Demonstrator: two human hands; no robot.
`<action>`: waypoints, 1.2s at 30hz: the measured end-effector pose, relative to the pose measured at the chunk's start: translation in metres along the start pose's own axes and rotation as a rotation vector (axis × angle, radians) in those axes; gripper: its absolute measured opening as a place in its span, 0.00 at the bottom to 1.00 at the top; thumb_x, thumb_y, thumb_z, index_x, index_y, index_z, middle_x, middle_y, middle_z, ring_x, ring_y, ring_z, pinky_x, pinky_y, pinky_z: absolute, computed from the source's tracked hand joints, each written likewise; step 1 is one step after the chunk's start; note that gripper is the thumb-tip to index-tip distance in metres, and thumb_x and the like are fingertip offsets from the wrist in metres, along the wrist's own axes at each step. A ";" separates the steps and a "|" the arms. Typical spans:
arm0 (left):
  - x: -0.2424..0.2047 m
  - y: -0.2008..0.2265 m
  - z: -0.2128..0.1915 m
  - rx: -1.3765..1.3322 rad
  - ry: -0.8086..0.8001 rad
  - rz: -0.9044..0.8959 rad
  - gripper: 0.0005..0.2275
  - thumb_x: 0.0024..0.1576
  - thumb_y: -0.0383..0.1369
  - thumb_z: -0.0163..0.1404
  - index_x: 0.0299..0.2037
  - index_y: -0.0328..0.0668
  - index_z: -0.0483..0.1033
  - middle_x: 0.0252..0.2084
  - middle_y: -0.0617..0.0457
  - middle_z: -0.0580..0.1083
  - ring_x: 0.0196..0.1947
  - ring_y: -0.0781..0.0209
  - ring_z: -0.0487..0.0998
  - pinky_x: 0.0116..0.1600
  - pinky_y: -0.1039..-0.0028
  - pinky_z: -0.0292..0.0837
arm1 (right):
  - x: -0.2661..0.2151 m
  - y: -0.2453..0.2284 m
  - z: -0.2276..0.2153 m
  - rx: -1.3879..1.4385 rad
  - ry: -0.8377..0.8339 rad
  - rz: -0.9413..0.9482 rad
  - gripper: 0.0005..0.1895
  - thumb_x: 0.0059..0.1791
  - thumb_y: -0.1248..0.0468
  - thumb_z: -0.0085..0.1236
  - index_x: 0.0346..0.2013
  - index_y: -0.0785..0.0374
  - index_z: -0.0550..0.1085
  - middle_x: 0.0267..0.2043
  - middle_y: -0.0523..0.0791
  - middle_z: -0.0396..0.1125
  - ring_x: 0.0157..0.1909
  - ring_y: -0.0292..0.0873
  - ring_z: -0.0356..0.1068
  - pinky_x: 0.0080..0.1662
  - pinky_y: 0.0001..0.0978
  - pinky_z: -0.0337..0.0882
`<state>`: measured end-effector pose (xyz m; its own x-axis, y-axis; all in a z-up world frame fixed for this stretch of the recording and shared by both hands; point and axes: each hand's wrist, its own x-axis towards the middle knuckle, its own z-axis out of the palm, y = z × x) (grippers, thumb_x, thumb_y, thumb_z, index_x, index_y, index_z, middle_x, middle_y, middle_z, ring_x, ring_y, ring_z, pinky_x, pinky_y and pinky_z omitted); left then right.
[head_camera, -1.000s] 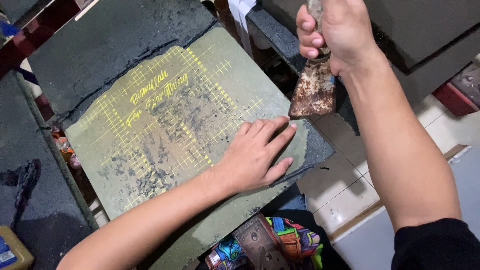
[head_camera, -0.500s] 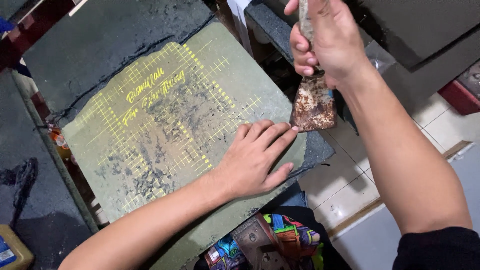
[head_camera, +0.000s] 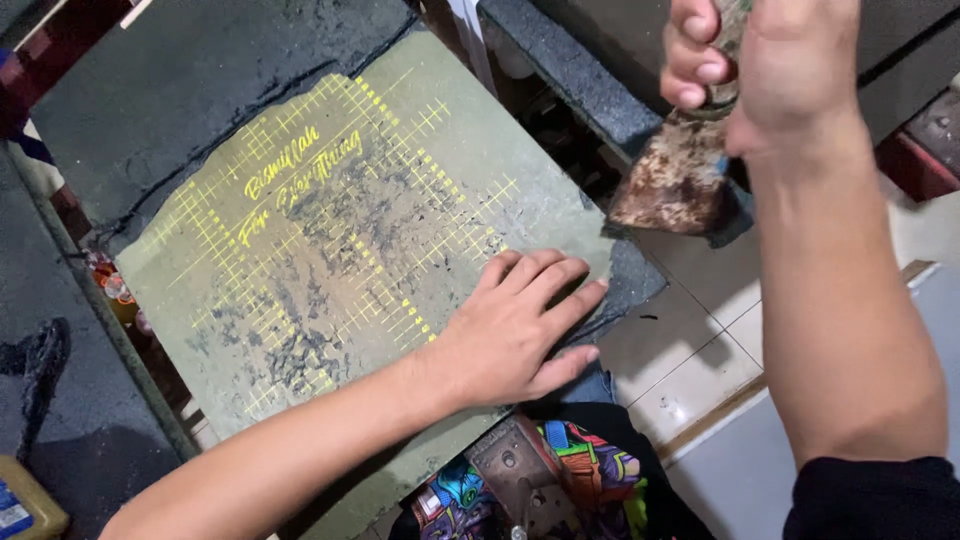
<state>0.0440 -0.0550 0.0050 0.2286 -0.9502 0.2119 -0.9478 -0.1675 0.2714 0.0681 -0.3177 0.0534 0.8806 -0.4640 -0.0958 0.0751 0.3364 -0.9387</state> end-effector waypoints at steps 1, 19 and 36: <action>0.002 0.000 0.000 0.042 0.012 0.022 0.25 0.61 0.51 0.45 0.61 0.41 0.71 0.59 0.45 0.70 0.60 0.45 0.69 0.59 0.52 0.60 | 0.002 0.001 -0.003 -0.117 -0.050 -0.068 0.19 0.63 0.56 0.39 0.31 0.59 0.67 0.26 0.40 0.60 0.19 0.30 0.54 0.21 0.23 0.57; 0.010 -0.004 0.005 0.051 0.050 0.032 0.26 0.61 0.53 0.45 0.62 0.44 0.72 0.62 0.45 0.70 0.64 0.44 0.67 0.62 0.51 0.61 | 0.017 0.008 0.005 -0.306 -0.485 -0.127 0.32 0.51 0.32 0.48 0.56 0.50 0.66 0.25 0.41 0.49 0.19 0.31 0.45 0.23 0.24 0.53; 0.005 -0.001 0.008 0.072 0.041 0.009 0.26 0.60 0.53 0.45 0.62 0.47 0.73 0.64 0.45 0.69 0.65 0.44 0.67 0.63 0.50 0.59 | -0.003 -0.006 0.020 -0.337 -0.434 -0.108 0.31 0.47 0.32 0.46 0.46 0.55 0.67 0.23 0.39 0.50 0.18 0.32 0.48 0.21 0.23 0.54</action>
<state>0.0439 -0.0614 -0.0022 0.2271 -0.9405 0.2528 -0.9632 -0.1785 0.2012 0.0745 -0.3018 0.0660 0.9933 -0.0772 0.0855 0.0851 -0.0082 -0.9963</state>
